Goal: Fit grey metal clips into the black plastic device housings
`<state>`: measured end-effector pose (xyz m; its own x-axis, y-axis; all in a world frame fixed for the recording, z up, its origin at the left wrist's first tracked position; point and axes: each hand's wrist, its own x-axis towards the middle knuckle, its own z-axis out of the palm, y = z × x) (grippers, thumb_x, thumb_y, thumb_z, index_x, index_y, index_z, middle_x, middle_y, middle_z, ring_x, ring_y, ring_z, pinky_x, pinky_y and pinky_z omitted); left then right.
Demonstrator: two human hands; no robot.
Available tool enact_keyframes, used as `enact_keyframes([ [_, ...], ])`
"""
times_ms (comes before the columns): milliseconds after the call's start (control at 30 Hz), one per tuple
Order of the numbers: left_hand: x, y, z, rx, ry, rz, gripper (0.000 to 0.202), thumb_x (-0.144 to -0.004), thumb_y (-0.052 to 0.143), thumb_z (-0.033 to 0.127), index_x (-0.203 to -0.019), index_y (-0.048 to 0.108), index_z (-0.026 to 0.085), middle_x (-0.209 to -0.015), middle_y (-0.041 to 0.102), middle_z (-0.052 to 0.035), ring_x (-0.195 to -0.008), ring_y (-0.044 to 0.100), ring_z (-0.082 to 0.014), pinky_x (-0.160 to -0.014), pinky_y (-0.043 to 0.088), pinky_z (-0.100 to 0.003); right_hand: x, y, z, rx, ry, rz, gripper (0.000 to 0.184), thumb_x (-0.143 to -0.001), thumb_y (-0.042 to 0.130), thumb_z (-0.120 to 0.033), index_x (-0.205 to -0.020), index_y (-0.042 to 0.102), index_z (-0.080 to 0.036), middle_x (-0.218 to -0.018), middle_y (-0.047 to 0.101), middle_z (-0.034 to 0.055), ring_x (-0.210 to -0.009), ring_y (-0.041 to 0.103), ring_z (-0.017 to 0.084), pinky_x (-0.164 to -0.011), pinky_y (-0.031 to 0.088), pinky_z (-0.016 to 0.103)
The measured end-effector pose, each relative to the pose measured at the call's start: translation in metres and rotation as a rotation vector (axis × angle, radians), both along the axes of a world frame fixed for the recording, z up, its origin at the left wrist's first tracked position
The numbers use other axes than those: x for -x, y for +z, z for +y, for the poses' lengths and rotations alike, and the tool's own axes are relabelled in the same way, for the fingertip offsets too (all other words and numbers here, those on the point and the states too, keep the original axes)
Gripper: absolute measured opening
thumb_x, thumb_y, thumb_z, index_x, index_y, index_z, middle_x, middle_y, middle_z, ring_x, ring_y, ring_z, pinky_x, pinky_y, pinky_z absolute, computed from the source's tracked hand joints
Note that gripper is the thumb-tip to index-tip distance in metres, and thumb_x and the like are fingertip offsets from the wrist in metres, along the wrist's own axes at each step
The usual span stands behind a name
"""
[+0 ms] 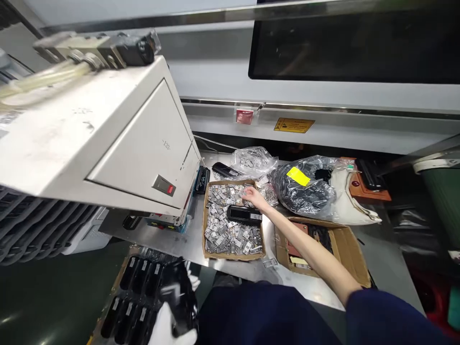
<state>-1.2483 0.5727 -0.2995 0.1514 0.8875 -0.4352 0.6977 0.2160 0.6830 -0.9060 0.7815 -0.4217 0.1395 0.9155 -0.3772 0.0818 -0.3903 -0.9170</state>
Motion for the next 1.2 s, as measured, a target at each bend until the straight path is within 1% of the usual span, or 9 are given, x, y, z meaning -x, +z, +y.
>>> enact_keyframes([
  [167,-0.066,0.01,0.034,-0.33,-0.37,0.078,0.077,-0.07,0.074,0.03,-0.143,0.057,0.011,-0.141,0.068,-0.0213,-0.13,0.068,-0.0402,-0.113,0.057,-0.058,-0.058,0.102,-0.138,-0.109,-0.118,0.178,0.056,-0.075,0.088,-0.06,-0.114,0.072,-0.024,-0.091,0.072,0.0007,-0.076,0.069,0.016,-0.078,0.062,0.031],
  [267,-0.117,0.028,0.057,-0.684,-0.68,0.092,0.056,-0.088,0.064,0.031,-0.142,0.055,0.019,-0.129,0.074,-0.0156,-0.115,0.076,-0.0322,-0.1,0.066,-0.052,-0.08,0.168,-0.222,-0.268,-0.234,0.087,0.043,-0.075,0.092,-0.057,-0.101,0.079,-0.026,-0.089,0.076,0.0011,-0.071,0.07,0.014,-0.068,0.06,0.023],
  [367,-0.16,0.045,0.068,-0.849,-0.884,0.025,0.057,-0.09,0.061,0.029,-0.145,0.049,0.023,-0.132,0.072,-0.0139,-0.116,0.075,-0.0299,-0.102,0.065,-0.047,-0.087,0.204,-0.283,-0.564,-0.274,-0.169,0.027,-0.081,0.093,-0.048,-0.097,0.083,-0.028,-0.086,0.08,0.0016,-0.068,0.072,0.013,-0.063,0.058,0.018],
  [533,-0.204,0.073,0.06,-0.793,-1.074,-0.06,0.055,-0.087,0.063,0.028,-0.14,0.047,0.027,-0.126,0.07,-0.0059,-0.109,0.075,-0.0208,-0.102,0.062,-0.033,-0.099,0.197,-0.328,-0.699,-0.288,-0.389,0.028,-0.091,0.084,-0.051,-0.099,0.081,-0.024,-0.083,0.081,0.0032,-0.064,0.071,0.013,-0.059,0.058,0.018],
  [667,-0.218,0.084,0.049,-0.804,-1.115,-0.006,0.06,-0.084,0.067,0.03,-0.141,0.046,0.025,-0.122,0.071,-0.008,-0.104,0.076,-0.0231,-0.092,0.066,-0.036,-0.113,0.19,-0.331,-0.721,-0.19,-0.497,0.033,-0.098,0.075,-0.052,-0.096,0.077,-0.019,-0.078,0.077,0.0033,-0.061,0.068,0.013,-0.058,0.057,0.021],
  [833,-0.22,0.069,0.046,-0.864,-1.07,0.107,0.043,-0.084,0.065,0.02,-0.125,0.052,0.021,-0.111,0.072,-0.0103,-0.093,0.077,-0.0251,-0.082,0.068,-0.041,-0.108,0.192,-0.317,-0.851,0.092,-0.8,0.024,-0.109,0.061,-0.033,-0.103,0.071,-0.012,-0.086,0.08,0.0068,-0.065,0.072,0.014,-0.065,0.055,0.026],
  [933,-0.217,0.053,0.047,-1.071,-1.116,0.178,0.07,-0.074,0.077,0.022,-0.136,0.049,0.009,-0.119,0.072,-0.0223,-0.105,0.077,-0.0353,-0.091,0.067,-0.05,-0.087,0.187,-0.304,-0.873,0.168,-0.949,0.026,-0.113,0.053,-0.031,-0.104,0.069,-0.013,-0.083,0.078,0.0035,-0.068,0.074,0.015,-0.062,0.05,0.03],
  [1100,-0.215,0.04,0.053,-1.241,-1.143,0.245,0.079,-0.069,0.08,0.028,-0.135,0.048,0.0,-0.116,0.075,-0.0281,-0.103,0.078,-0.0412,-0.09,0.068,-0.055,-0.054,0.176,-0.29,-0.86,0.146,-1.054,0.03,-0.115,0.046,-0.023,-0.103,0.071,-0.011,-0.074,0.071,0.0,-0.061,0.065,0.014,-0.056,0.044,0.032],
  [1200,-0.214,0.037,0.057,-1.203,-1.066,0.21,0.067,-0.084,0.073,0.04,-0.134,0.05,0.001,-0.116,0.073,-0.0288,-0.103,0.078,-0.0411,-0.088,0.068,-0.054,-0.056,0.168,-0.285,-0.886,0.06,-1.059,0.023,-0.113,0.054,-0.026,-0.108,0.073,-0.014,-0.082,0.076,-0.0008,-0.065,0.063,0.014,-0.058,0.045,0.032],
])
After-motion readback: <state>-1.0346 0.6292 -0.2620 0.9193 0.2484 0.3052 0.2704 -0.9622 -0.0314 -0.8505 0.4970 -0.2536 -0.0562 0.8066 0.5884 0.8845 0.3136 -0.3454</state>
